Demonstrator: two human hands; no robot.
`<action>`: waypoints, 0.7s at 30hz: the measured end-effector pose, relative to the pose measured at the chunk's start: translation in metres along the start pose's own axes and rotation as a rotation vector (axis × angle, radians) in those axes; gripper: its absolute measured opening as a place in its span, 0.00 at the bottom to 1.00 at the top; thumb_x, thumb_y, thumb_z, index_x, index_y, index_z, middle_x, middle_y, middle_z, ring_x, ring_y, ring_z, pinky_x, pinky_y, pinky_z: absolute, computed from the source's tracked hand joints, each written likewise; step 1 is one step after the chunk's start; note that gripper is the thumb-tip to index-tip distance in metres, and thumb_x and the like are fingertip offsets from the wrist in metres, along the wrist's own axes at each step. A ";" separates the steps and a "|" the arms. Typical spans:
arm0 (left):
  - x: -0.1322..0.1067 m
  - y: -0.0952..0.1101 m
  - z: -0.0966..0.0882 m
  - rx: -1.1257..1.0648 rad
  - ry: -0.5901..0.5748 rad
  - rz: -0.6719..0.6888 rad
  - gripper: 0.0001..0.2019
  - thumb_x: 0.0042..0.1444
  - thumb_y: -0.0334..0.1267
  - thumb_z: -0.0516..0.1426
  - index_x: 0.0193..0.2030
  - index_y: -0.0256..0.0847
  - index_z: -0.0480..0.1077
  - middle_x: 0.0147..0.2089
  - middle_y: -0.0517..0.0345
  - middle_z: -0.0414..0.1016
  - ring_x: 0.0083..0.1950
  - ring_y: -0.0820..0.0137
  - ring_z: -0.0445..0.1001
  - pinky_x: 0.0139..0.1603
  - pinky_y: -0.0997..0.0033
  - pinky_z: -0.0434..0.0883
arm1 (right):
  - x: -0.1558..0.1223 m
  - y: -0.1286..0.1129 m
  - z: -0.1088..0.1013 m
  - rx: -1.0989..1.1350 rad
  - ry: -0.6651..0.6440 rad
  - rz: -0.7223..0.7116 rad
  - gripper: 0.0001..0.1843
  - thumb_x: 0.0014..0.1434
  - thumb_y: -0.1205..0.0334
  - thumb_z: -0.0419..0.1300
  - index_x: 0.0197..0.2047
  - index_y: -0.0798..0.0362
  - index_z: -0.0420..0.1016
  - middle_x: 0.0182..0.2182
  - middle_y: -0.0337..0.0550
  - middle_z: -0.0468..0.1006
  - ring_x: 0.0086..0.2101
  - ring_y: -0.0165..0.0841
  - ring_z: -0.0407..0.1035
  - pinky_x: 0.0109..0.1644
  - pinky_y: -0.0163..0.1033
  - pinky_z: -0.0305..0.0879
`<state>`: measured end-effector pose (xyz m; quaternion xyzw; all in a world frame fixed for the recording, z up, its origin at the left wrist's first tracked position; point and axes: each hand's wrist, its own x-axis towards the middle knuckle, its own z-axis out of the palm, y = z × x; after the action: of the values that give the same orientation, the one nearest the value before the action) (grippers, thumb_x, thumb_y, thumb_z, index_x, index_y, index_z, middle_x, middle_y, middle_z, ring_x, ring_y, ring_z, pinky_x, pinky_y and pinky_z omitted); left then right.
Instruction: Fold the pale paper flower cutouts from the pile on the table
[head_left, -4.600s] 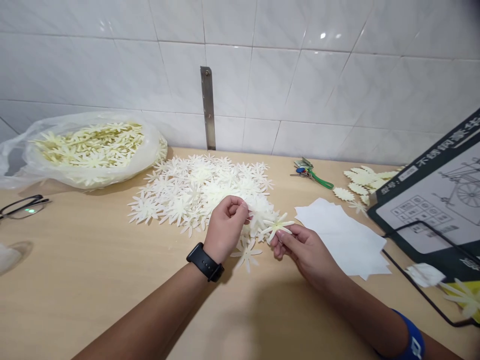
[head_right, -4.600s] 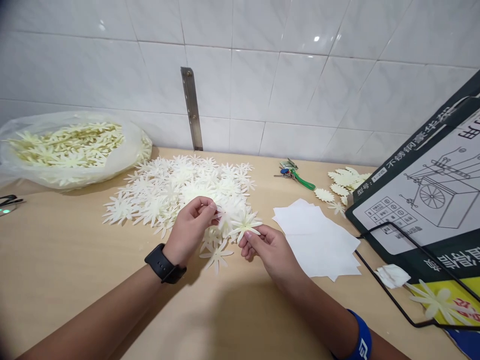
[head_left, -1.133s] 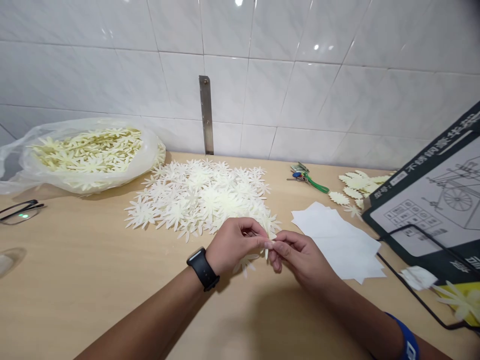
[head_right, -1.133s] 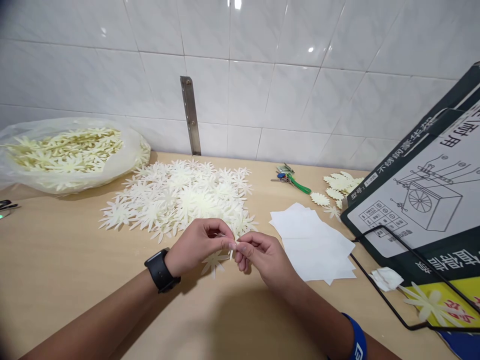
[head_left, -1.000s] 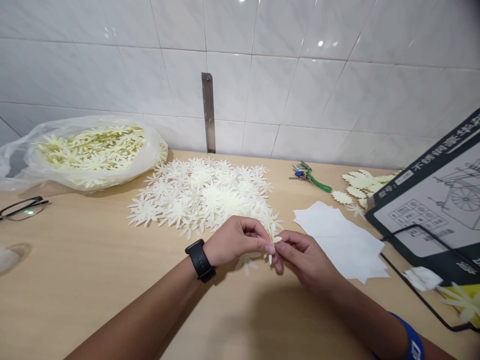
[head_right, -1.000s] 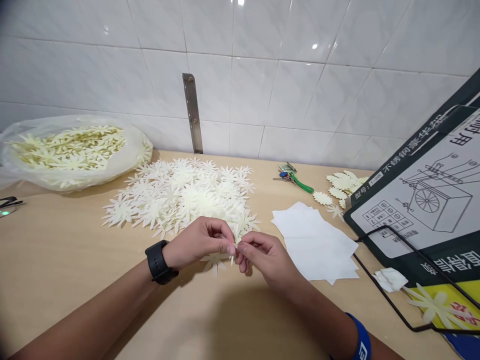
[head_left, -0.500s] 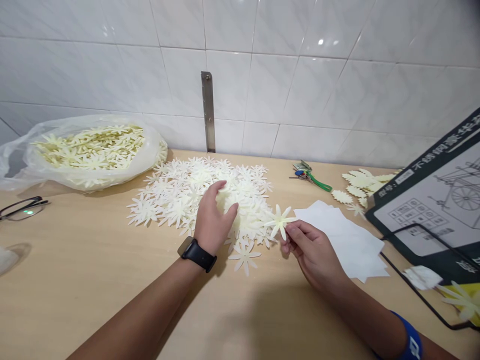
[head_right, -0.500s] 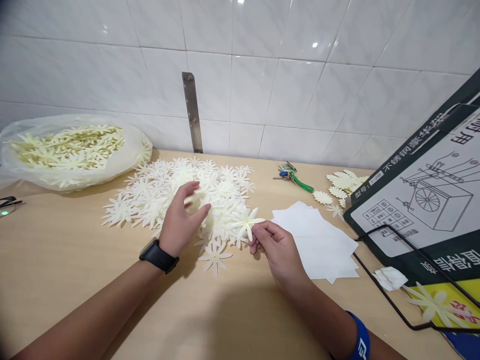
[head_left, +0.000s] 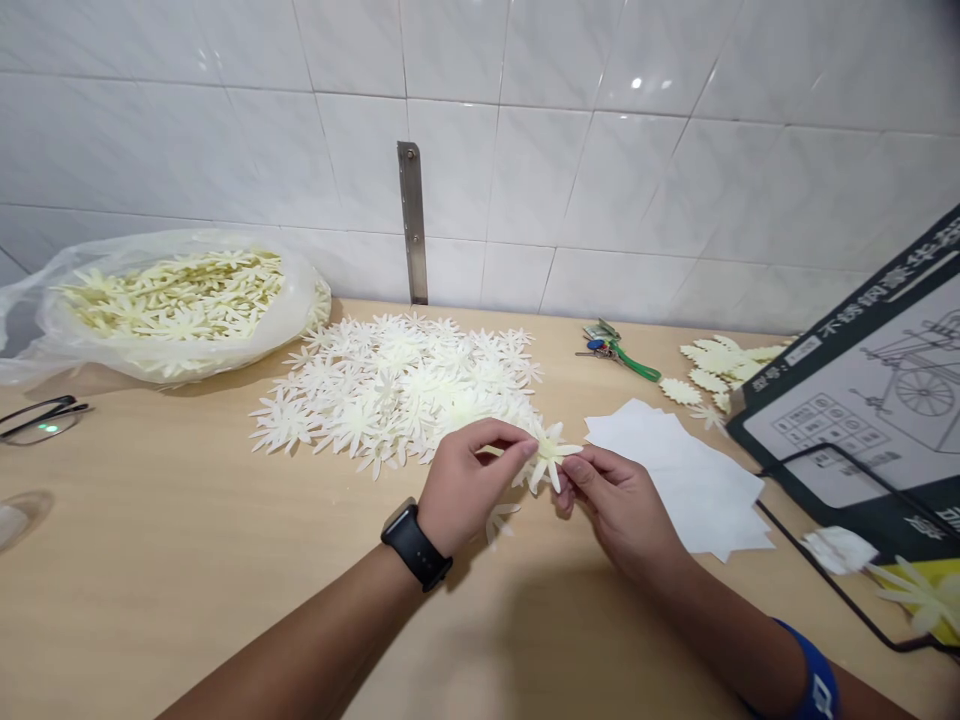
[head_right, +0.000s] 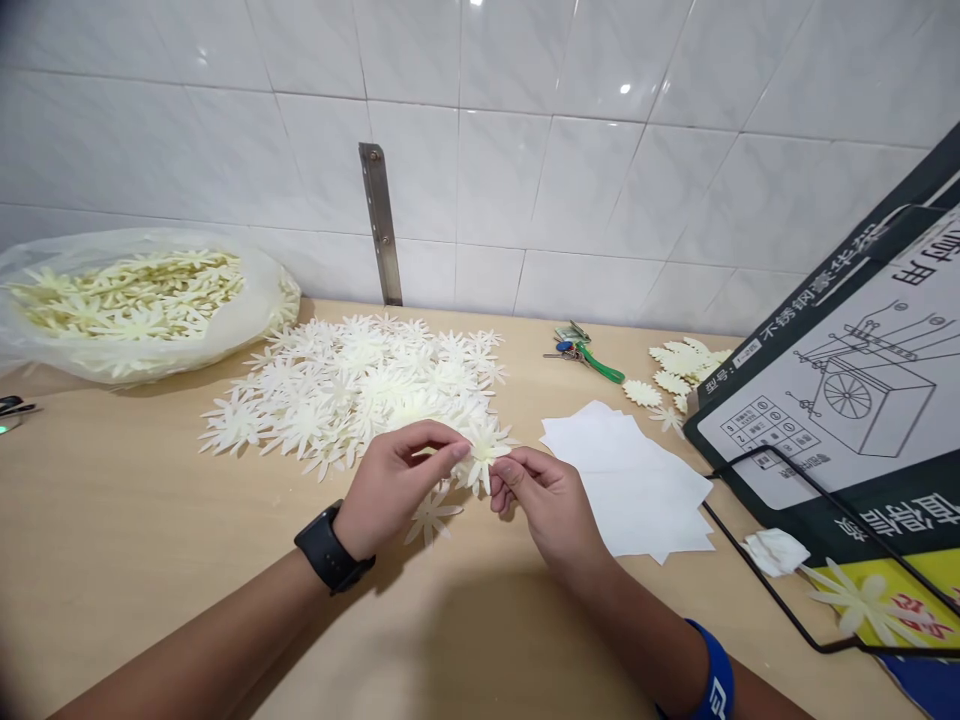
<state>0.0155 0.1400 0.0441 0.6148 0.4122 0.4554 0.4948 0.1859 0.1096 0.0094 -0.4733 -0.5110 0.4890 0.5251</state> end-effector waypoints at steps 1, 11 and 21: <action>0.002 0.000 -0.003 -0.041 0.028 -0.042 0.06 0.54 0.38 0.60 0.30 0.37 0.74 0.31 0.57 0.74 0.34 0.72 0.72 0.34 0.74 0.70 | 0.000 0.000 0.000 0.015 0.000 0.007 0.16 0.61 0.53 0.61 0.25 0.53 0.75 0.21 0.39 0.73 0.24 0.30 0.67 0.29 0.35 0.64; 0.026 -0.011 -0.038 0.236 0.471 0.099 0.16 0.52 0.35 0.60 0.48 0.40 0.65 0.45 0.51 0.73 0.49 0.62 0.72 0.52 0.56 0.70 | 0.002 -0.002 0.000 0.127 0.002 0.081 0.13 0.61 0.53 0.62 0.31 0.53 0.77 0.27 0.40 0.74 0.27 0.30 0.67 0.30 0.35 0.65; -0.004 -0.006 -0.001 0.305 -0.069 0.404 0.07 0.59 0.31 0.57 0.39 0.40 0.76 0.39 0.54 0.78 0.39 0.70 0.75 0.41 0.71 0.72 | 0.001 -0.001 0.002 0.089 -0.017 0.047 0.13 0.57 0.53 0.66 0.28 0.54 0.77 0.22 0.39 0.75 0.24 0.30 0.68 0.29 0.36 0.66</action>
<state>0.0138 0.1377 0.0376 0.7673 0.3280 0.4563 0.3090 0.1838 0.1109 0.0106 -0.4572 -0.4819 0.5273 0.5297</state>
